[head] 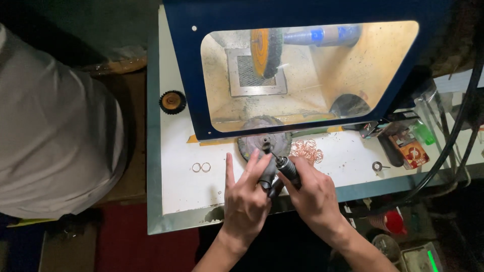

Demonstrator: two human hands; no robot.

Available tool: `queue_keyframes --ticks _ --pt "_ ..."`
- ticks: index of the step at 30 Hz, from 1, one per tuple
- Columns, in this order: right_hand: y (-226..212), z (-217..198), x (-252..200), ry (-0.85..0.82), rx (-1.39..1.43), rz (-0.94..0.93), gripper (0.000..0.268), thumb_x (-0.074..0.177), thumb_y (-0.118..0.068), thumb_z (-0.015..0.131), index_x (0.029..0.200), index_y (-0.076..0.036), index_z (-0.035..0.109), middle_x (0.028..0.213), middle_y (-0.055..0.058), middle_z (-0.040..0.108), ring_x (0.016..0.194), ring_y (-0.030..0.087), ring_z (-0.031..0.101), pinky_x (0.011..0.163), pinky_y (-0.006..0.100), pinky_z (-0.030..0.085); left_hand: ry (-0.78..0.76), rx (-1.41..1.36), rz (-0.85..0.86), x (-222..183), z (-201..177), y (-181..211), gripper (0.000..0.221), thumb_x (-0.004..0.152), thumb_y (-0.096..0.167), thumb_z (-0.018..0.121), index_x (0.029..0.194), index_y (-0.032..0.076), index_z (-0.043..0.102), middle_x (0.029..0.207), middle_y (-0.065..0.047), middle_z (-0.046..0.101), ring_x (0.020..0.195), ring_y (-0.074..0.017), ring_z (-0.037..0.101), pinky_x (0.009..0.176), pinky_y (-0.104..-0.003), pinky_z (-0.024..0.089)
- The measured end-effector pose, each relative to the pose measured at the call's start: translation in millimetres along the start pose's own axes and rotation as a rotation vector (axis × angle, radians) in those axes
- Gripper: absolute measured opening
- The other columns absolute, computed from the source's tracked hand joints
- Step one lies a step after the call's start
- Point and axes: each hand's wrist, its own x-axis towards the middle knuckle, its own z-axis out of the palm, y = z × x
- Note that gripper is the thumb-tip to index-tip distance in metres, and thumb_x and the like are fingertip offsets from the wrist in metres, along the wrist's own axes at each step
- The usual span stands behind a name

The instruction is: Polishing small metal rings using a handheld rotary tool at a jewelry workbench.

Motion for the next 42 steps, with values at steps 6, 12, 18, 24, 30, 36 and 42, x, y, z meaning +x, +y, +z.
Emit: queue_keyframes --ticks 6,12,18,24,30,36,42 --pt "-4.8 -3.6 -4.1 -0.023 0.080 0.057 0.025 0.095 -0.033 0.068 0.108 -0.013 0.061 0.084 0.010 0.069 0.070 0.037 0.068 0.064 0.042 0.050 0.081 0.069 0.088 1.2 0.5 -0.3 0.016 0.099 0.006 0.061 0.112 0.005 0.071 0.131 -0.012 0.067 0.120 -0.0418 0.068 0.109 -0.082 0.019" --pt "-11.8 -10.3 -1.7 -0.099 0.242 0.091 0.022 0.095 -0.031 0.068 0.105 -0.012 0.062 0.074 0.005 0.062 0.062 0.022 0.056 0.063 0.035 0.047 0.076 0.061 0.112 3.4 -3.1 -4.3 0.017 0.102 0.012 0.054 0.101 0.005 0.070 0.128 -0.009 0.068 0.121 -0.0431 0.067 0.104 -0.089 0.014" --pt "-7.7 -5.2 -2.3 -0.090 0.274 0.088 0.023 0.093 -0.028 0.071 0.107 -0.011 0.064 0.078 0.006 0.066 0.065 0.021 0.060 0.065 0.033 0.047 0.012 0.017 0.092 0.1 -2.9 -9.8 0.020 0.097 0.013 0.055 0.098 0.005 0.073 0.127 -0.010 0.069 0.119 -0.0425 0.067 0.106 -0.089 0.010" --pt "-7.6 -16.2 5.4 -0.178 0.417 0.140 0.020 0.091 -0.026 0.075 0.101 -0.010 0.066 0.072 0.002 0.064 0.065 0.013 0.054 0.063 0.029 0.045 -0.050 -0.010 0.110 2.7 -10.1 -18.2 0.023 0.086 -0.004 0.061 0.064 0.004 0.067 0.121 -0.011 0.073 0.115 -0.0433 0.069 0.108 -0.088 0.009" --pt "-1.3 -23.8 14.6 -0.316 0.714 0.109 0.009 0.092 -0.016 0.075 0.099 -0.011 0.073 0.091 -0.002 0.073 0.080 0.008 0.060 0.076 0.021 0.046 -0.176 -0.176 0.002 7.9 -17.8 -33.9 0.023 0.071 -0.008 0.065 0.055 0.008 0.068 0.115 -0.004 0.077 0.121 -0.0432 0.064 0.113 -0.083 0.005" --pt "4.0 -14.1 18.0 -0.317 0.632 0.076 0.017 0.087 -0.012 0.079 0.101 -0.012 0.070 0.089 -0.003 0.077 0.083 0.007 0.069 0.082 0.023 0.053 -0.259 -0.250 -0.050 7.3 -15.5 -38.5 0.032 0.067 -0.006 0.071 0.091 0.013 0.079 0.122 0.003 0.074 0.131 -0.0381 0.058 0.114 -0.080 -0.004" --pt "-1.3 -14.7 35.1 -0.360 0.596 0.384 0.015 0.083 -0.017 0.082 0.093 -0.010 0.073 0.083 0.000 0.070 0.079 0.010 0.063 0.075 0.024 0.048 -0.222 -0.207 -0.082 9.6 -18.4 -29.8 0.030 0.076 0.007 0.068 0.103 0.013 0.080 0.135 -0.004 0.067 0.134 -0.0428 0.053 0.115 -0.078 -0.005"
